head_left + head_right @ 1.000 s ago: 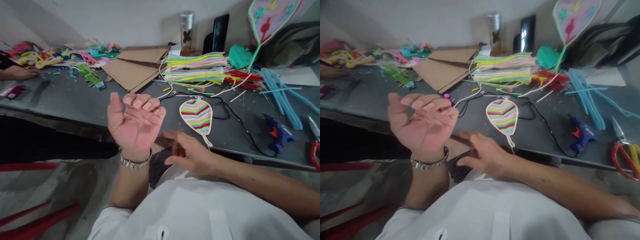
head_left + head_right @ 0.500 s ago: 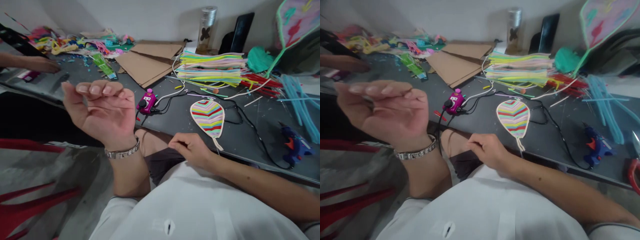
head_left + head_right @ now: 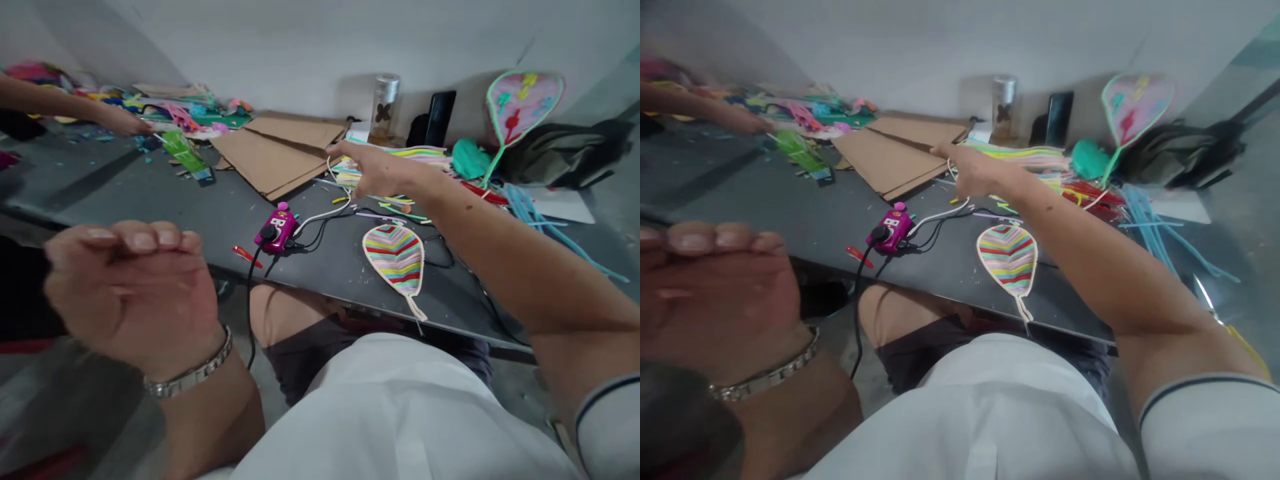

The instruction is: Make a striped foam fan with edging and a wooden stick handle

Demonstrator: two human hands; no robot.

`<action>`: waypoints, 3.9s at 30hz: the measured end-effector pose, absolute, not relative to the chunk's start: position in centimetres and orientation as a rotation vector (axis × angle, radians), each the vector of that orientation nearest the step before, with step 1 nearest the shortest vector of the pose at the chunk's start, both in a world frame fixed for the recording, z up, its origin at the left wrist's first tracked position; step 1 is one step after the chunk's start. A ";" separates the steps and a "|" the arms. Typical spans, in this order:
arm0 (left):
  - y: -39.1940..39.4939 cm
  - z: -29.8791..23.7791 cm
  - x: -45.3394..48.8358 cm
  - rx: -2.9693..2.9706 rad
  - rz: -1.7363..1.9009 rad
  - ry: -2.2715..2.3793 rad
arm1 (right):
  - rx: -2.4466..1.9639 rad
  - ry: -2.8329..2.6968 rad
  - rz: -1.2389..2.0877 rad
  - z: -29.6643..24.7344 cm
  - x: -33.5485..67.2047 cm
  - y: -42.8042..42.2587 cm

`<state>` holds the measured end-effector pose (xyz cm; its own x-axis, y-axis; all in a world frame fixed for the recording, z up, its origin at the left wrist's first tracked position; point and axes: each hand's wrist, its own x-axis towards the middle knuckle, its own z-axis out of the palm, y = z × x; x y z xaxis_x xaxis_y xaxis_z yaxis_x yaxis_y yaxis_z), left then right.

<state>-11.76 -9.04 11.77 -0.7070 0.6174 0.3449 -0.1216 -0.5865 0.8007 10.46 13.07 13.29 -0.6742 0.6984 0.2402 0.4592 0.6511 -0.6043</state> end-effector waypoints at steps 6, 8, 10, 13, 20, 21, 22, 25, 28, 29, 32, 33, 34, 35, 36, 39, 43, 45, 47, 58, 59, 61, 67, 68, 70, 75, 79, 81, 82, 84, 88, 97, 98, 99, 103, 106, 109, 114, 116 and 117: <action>-8.5 7.3 -8.3 1.066 2.305 1.278 | -1.020 -2.317 0.664 13.8 13.7 12.2; -8.4 5.8 -7.7 1.143 2.149 1.337 | -1.052 -2.233 0.713 13.7 13.6 11.8; -8.0 4.9 -7.4 1.203 2.026 1.388 | -1.057 -2.175 0.828 13.9 12.8 11.7; -6.4 5.1 -7.2 1.260 1.927 1.464 | -1.000 -2.148 1.042 15.0 11.1 11.3; -3.2 5.4 -7.1 1.724 1.661 1.540 | -1.328 -2.602 0.436 13.9 15.6 3.7; -3.1 4.8 -6.9 1.787 1.620 1.542 | -1.466 -2.601 0.373 12.7 17.2 1.7; -3.0 4.0 -6.8 1.835 1.583 1.542 | -1.597 -2.609 0.356 11.3 18.8 -0.4; -1.8 2.1 -5.7 1.989 1.418 1.561 | -1.815 -2.534 0.393 6.6 22.6 -6.1; 0.8 1.7 -3.5 2.275 1.032 1.585 | -1.730 -2.384 0.422 2.4 24.6 -9.6; 1.9 1.8 -2.7 2.376 0.848 1.582 | -1.708 -2.325 0.426 1.2 24.9 -10.1; 5.3 1.8 -0.7 2.476 0.652 1.626 | -1.638 -2.214 0.476 -1.0 25.1 -10.3; 6.2 1.7 -0.4 2.485 0.607 1.665 | -1.614 -2.208 0.501 -1.4 25.1 -10.2; 7.0 1.6 -0.3 2.483 0.568 1.711 | -1.593 -2.213 0.518 -1.7 25.1 -10.1; 7.6 1.5 -0.3 2.474 0.535 1.755 | -1.577 -2.221 0.521 -1.8 25.1 -10.0; 8.0 1.5 -0.4 2.459 0.510 1.801 | -1.563 -2.228 0.509 -1.9 25.1 -9.9; 8.8 2.4 -1.6 2.386 0.483 1.931 | -1.582 -2.245 0.430 -1.9 25.1 -10.1; 8.6 5.5 -4.4 2.271 0.543 1.997 | -1.691 -2.259 0.377 -0.9 24.5 -10.7; 7.4 6.6 -5.6 2.250 0.627 1.961 | -1.704 -2.272 0.363 -0.3 24.0 -10.9; 5.2 6.6 -6.2 2.236 0.938 1.843 | -1.713 -2.283 0.337 0.1 23.7 -11.0; -7.0 -1.8 3.5 2.310 1.192 1.214 | -1.441 -2.370 0.061 -1.1 24.1 -12.2; -6.7 -2.0 4.0 2.280 1.189 1.207 | -1.434 -2.354 0.062 -1.2 24.2 -12.2; -6.1 -2.3 4.3 2.240 1.144 1.198 | -1.429 -2.316 0.082 -1.5 24.3 -12.3; -6.2 -2.6 4.2 2.225 1.065 1.293 | -1.489 -2.325 0.077 -1.7 24.1 -12.4; -6.4 -2.6 4.3 2.228 1.056 1.304 | -1.504 -2.341 0.052 -1.6 24.0 -12.4; -6.5 -2.7 4.5 2.233 1.039 1.323 | -1.524 -2.368 0.000 -1.5 23.7 -12.4; -6.4 -2.7 4.9 2.244 1.032 1.351 | -1.528 -2.408 -0.115 -1.4 23.3 -12.3; -6.5 -2.7 5.1 2.256 1.032 1.370 | -1.543 -2.434 -0.137 -1.2 22.9 -12.2; -6.6 -2.7 5.2 2.267 1.042 1.367 | -1.546 -2.442 -0.135 -1.2 22.8 -12.2; -6.6 -2.7 5.3 2.272 1.048 1.368 | -1.548 -2.445 -0.132 -1.2 22.7 -12.2; -6.8 -2.7 5.4 2.287 1.061 1.373 | -1.553 -2.450 -0.122 -1.2 22.6 -12.2; -7.1 -2.8 5.7 2.316 1.094 1.389 | -1.601 -2.433 -0.074 -1.1 22.6 -12.3; -7.5 -3.1 4.1 1.895 1.472 1.224 | -1.893 -2.411 -0.060 -0.1 22.5 -12.0; -7.7 -3.0 3.7 1.804 1.529 1.247 | -1.923 -2.407 -0.083 0.1 22.5 -11.7; -7.9 -2.9 3.3 1.724 1.571 1.276 | -1.941 -2.401 -0.105 0.3 22.6 -11.5; -8.6 -1.7 1.4 1.489 1.669 1.355 | -1.947 -2.337 -0.125 1.4 23.9 -10.5; -8.9 -0.9 0.5 1.350 1.702 1.364 | -1.905 -2.265 -0.134 2.4 25.2 -9.7; -9.1 -0.7 0.3 1.276 1.673 1.374 | -1.826 -2.243 -0.211 3.8 25.8 -8.5; -8.5 -1.3 0.4 1.419 1.519 1.448 | -1.845 -2.391 -0.324 6.5 25.6 -6.2; -7.6 -1.3 0.5 1.512 1.483 1.479 | -1.873 -2.410 -0.362 7.3 25.3 -5.5; -7.0 -1.2 0.6 1.511 1.470 1.476 | -1.870 -2.406 -0.380 7.6 25.2 -5.3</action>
<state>0.56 -6.99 -1.17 -0.2079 0.9278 0.3097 0.3134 -0.2367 0.9196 25.19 -5.29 7.58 -0.2570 0.9441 0.2063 0.9617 0.2288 0.1507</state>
